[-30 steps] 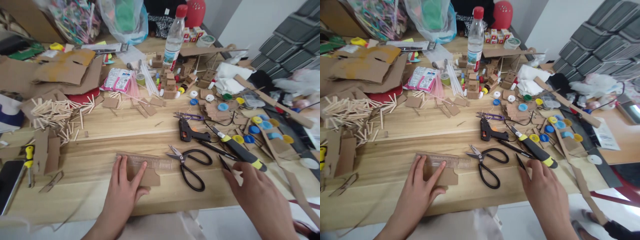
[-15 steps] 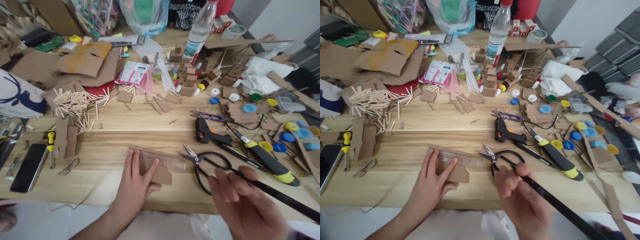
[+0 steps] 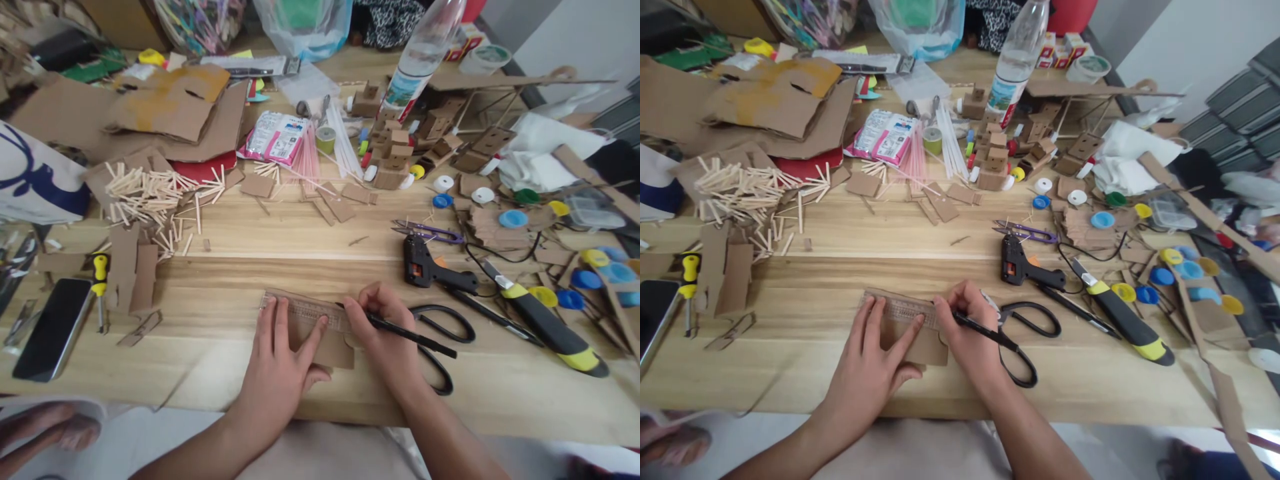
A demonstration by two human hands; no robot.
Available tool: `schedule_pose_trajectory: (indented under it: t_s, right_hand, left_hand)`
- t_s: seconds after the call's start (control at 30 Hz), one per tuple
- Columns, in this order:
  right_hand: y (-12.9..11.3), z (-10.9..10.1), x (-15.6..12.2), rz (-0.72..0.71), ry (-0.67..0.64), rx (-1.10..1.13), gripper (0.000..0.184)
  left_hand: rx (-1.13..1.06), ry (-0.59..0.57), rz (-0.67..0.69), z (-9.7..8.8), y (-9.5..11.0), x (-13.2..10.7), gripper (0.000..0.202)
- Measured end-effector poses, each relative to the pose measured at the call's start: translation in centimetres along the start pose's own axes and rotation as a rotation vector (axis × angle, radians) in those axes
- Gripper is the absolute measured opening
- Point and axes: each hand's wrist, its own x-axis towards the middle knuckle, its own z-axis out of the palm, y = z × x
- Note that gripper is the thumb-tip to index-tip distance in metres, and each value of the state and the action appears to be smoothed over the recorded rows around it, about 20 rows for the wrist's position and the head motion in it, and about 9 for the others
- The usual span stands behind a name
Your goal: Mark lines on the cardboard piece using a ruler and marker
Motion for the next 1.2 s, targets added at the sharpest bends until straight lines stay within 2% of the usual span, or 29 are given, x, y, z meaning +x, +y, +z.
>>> schedule_pose_trajectory:
  t_s: [0.13, 0.33, 0.87, 0.93, 1.0, 1.1, 1.2]
  right_hand:
    - [0.2, 0.0, 0.1, -0.073, 0.076, -0.142, 0.033]
    - [0.6, -0.1, 0.2, -0.098, 0.071, -0.228, 0.032]
    - [0.8, 0.2, 0.3, -0.098, 0.052, -0.237, 0.032]
    - [0.9, 0.4, 0.1, -0.094, 0.098, -0.186, 0.031]
    - [0.9, 0.4, -0.4, -0.102, 0.196, -0.085, 0.027]
    - [0.7, -0.3, -1.2, -0.173, 0.278, -0.017, 0.026]
    - [0.8, -1.5, -1.7, -0.281, 0.164, -0.229, 0.032]
  left_hand:
    - [0.001, -0.005, 0.008, -0.1, -0.1, 0.0, 0.114]
    - [0.012, -0.015, 0.026, -0.3, -0.4, 0.0, 0.11]
    - [-0.024, -0.01, 0.0, 0.0, 0.1, -0.1, 0.111]
    - [-0.022, -0.011, 0.002, 0.0, 0.0, -0.1, 0.111]
    - [-0.012, -0.008, 0.008, -0.1, 0.0, 0.0, 0.114]
    - [0.006, -0.001, 0.021, -0.1, 0.0, 0.0, 0.117]
    - [0.018, 0.007, 0.023, 0.0, -0.1, 0.1, 0.116]
